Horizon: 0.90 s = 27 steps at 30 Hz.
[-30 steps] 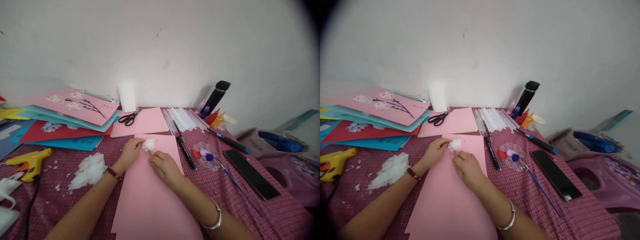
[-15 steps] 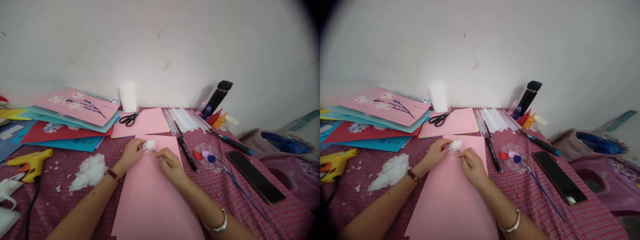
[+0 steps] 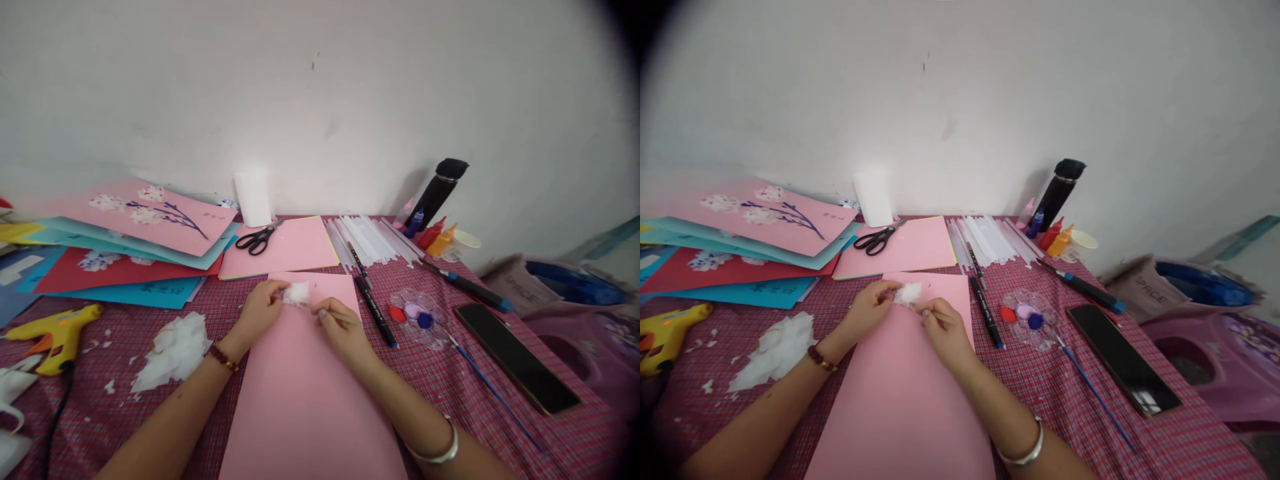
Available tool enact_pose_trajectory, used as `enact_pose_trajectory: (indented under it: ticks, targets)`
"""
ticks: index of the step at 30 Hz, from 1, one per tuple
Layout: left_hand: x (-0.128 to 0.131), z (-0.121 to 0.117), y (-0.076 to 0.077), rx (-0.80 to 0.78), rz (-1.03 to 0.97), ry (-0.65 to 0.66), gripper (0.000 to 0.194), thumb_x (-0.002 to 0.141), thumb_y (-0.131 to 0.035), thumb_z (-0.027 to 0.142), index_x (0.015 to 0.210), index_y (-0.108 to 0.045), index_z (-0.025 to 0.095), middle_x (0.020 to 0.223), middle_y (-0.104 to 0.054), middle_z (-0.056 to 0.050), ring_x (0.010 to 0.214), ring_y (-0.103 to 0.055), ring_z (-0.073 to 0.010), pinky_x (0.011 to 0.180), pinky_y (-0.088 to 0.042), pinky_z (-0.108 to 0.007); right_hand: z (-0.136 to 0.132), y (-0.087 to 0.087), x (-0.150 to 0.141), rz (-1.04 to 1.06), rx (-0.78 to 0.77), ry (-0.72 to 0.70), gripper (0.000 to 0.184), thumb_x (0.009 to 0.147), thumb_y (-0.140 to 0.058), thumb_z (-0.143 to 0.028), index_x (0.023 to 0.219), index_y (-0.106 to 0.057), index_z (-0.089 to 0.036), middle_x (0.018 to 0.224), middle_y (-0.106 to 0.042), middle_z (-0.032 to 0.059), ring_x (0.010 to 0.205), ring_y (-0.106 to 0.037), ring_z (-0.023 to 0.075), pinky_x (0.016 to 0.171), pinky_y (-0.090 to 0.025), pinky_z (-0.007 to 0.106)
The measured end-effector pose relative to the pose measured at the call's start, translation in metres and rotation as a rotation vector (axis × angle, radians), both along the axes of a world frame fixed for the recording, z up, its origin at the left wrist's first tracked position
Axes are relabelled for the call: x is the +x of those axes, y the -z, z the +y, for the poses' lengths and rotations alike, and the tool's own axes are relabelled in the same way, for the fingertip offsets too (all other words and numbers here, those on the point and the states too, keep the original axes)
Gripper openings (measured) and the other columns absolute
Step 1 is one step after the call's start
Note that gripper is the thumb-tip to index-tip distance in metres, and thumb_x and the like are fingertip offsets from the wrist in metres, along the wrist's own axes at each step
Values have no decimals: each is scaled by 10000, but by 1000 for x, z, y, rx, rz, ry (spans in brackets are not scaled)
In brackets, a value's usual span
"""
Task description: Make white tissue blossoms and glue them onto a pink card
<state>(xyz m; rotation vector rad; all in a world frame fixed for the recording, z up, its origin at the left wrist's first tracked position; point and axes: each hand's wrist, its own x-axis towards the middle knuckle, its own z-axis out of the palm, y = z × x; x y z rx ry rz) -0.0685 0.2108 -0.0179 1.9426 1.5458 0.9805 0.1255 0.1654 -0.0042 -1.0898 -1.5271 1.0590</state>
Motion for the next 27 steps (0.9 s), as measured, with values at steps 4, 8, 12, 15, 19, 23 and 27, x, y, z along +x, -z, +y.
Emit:
enact_pose_trajectory:
  ticks: [4, 8, 12, 15, 19, 23, 27]
  targets:
    - [-6, 2, -13, -152, -254, -5, 361, 678, -470, 129, 1008, -615, 143, 1001, -670, -87, 896, -612, -176, 807, -477, -321, 2, 0, 0, -22, -18, 15, 159, 814, -460, -270, 768, -592, -196, 667, -539, -4, 644, -525, 151, 613, -415, 258]
    - [-57, -6, -61, -251, -386, -108, 367, 660, -548, 224, 1006, -603, 115, 908, -674, -83, 754, -602, -141, 678, -462, -265, -1, -4, 0, -16, -20, -1, 178, 806, -467, -320, 774, -594, -199, 695, -565, 10, 643, -531, 166, 623, -420, 278]
    - [-124, -44, -102, -189, -154, -202, 230, 676, -572, 303, 821, -623, 132, 760, -643, -28, 670, -559, -123, 630, -426, -236, 0, -2, 3, -84, -32, 22, 194, 785, -487, -359, 791, -614, -212, 712, -605, 6, 654, -562, 172, 627, -433, 277]
    - [-147, -88, -101, -236, 37, -205, 166, 704, -544, 306, 739, -596, 151, 665, -597, 1, 595, -523, -118, 566, -399, -225, 2, -1, 3, -132, -45, 16, 202, 784, -481, -365, 782, -614, -213, 740, -625, 14, 678, -584, 180, 652, -442, 288]
    - [-145, -135, -77, -167, 378, -107, 128, 749, -501, 234, 782, -609, 174, 755, -617, -30, 713, -560, -158, 679, -435, -277, 1, -4, 4, -136, -57, 7, 215, 783, -477, -381, 788, -608, -210, 767, -630, 20, 678, -593, 178, 682, -453, 305]
    - [-140, -152, -54, -43, 572, -133, 207, 757, -527, 210, 941, -615, 176, 951, -638, -89, 933, -569, -225, 868, -423, -363, -1, -6, 3, -130, -58, -10, 216, 780, -478, -389, 800, -604, -215, 802, -635, 26, 687, -596, 178, 680, -462, 308]
    - [-145, -151, -40, -59, 522, -279, 242, 742, -529, 196, 970, -600, 159, 986, -645, -105, 934, -590, -229, 878, -443, -374, 0, -4, 3, -124, -57, -9, 209, 780, -485, -388, 786, -604, -217, 808, -637, 31, 691, -598, 175, 694, -471, 308]
